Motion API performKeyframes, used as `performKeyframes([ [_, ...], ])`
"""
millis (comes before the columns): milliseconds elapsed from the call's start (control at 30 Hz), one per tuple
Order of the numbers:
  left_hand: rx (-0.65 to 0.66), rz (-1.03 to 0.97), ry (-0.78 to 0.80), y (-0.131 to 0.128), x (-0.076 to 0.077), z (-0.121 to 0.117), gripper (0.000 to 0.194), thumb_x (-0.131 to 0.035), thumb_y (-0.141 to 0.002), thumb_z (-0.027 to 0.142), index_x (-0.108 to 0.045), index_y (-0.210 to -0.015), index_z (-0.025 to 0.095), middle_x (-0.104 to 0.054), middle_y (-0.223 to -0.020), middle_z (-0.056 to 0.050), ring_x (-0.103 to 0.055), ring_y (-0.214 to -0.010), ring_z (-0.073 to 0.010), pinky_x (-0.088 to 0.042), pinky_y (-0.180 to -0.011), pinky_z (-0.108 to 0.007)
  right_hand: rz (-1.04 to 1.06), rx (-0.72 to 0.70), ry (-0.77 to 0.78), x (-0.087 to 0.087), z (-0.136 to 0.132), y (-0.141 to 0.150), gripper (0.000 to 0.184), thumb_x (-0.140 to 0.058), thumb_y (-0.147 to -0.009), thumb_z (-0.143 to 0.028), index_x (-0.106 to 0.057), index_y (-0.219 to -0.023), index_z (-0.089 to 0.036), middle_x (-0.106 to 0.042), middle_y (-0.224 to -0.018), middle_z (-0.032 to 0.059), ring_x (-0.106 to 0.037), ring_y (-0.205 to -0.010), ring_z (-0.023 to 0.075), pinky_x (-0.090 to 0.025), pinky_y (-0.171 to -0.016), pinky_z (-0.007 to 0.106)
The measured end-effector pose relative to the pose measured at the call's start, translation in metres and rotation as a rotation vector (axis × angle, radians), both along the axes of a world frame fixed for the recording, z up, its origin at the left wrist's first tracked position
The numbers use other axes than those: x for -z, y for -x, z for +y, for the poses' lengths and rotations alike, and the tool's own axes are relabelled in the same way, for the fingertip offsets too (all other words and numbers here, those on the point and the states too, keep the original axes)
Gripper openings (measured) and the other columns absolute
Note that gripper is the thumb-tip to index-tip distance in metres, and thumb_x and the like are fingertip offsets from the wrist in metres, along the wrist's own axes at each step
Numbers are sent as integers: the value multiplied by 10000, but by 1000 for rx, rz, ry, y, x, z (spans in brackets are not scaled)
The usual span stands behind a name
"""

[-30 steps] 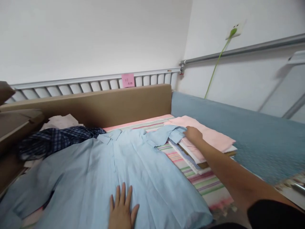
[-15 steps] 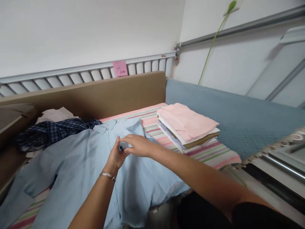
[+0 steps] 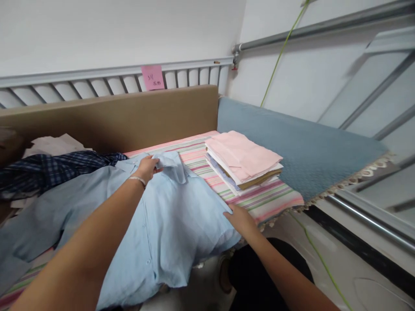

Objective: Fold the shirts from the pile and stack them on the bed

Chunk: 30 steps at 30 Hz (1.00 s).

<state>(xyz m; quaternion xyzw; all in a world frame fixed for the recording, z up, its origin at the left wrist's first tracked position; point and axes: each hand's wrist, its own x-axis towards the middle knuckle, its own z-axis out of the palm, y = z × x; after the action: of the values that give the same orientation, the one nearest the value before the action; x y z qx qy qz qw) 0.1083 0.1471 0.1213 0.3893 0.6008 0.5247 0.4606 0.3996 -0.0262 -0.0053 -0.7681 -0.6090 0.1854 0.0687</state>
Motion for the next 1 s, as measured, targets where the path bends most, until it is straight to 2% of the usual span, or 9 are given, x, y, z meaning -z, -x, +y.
performKeyframes([
  [133,11,84,-100,4,-61,27,259,-534,-716,37,-579,-933,170,-562,-720,-11,-558,-618,-120,-547,-677,-395,-7,-29,-75,-36,3,15,180,-458,-860,-297,-602,-849,-191,-679,-826,62,-615,-790,195,-295,-593,251],
  [233,23,141,-192,21,-103,31,282,-540,-729,60,-588,-983,172,-586,-803,-35,-582,-687,-127,-543,-721,-397,-37,-98,-150,-66,-7,37,181,-443,-880,-284,-608,-883,-210,-686,-819,48,-627,-792,193,-297,-593,251],
  [333,52,214,-246,55,-124,20,254,-574,-721,102,-619,-960,177,-610,-880,-41,-592,-745,-128,-540,-730,-367,-21,-234,-212,-83,-23,75,170,-451,-879,-274,-613,-901,-228,-698,-834,36,-643,-796,191,-313,-599,251],
  [433,4,312,-224,109,-114,0,275,-594,-710,146,-628,-980,193,-611,-962,-24,-574,-798,-120,-535,-692,-301,-1,-386,-197,-74,-35,119,155,-470,-857,-243,-622,-881,-235,-708,-802,34,-659,-749,197,-313,-568,257],
  [600,-190,463,-30,200,-49,-40,313,-625,-649,177,-630,-962,171,-602,-920,-9,-537,-763,-132,-488,-551,-217,-2,-481,-38,-27,-36,169,209,-464,-805,-130,-649,-867,-207,-716,-833,71,-675,-762,218,-328,-550,258],
  [667,-239,494,43,219,-24,-51,282,-625,-632,190,-642,-912,162,-607,-843,-8,-535,-722,-146,-470,-502,-216,31,-458,-4,-11,-33,177,214,-468,-788,-122,-655,-853,-203,-716,-834,75,-675,-779,225,-340,-563,256],
  [733,-257,509,75,228,-8,-55,252,-623,-617,192,-653,-865,159,-612,-770,-6,-538,-687,-157,-465,-482,-228,89,-431,-13,-2,-29,178,205,-482,-777,-137,-660,-848,-208,-716,-836,72,-672,-789,229,-349,-581,258],
  [833,-248,532,27,226,-9,-48,264,-624,-615,182,-668,-874,159,-630,-753,-7,-544,-674,-156,-465,-490,-228,198,-400,-49,-5,-21,176,180,-507,-769,-175,-667,-839,-216,-716,-836,62,-663,-803,225,-354,-609,259],
  [1000,-265,607,-204,227,-58,-22,389,-598,-687,206,-636,-1074,192,-645,-951,-12,-546,-756,-117,-464,-582,-183,314,-372,-101,-42,-12,175,167,-523,-782,-217,-667,-867,-225,-707,-807,31,-638,-785,187,-343,-628,247],
])
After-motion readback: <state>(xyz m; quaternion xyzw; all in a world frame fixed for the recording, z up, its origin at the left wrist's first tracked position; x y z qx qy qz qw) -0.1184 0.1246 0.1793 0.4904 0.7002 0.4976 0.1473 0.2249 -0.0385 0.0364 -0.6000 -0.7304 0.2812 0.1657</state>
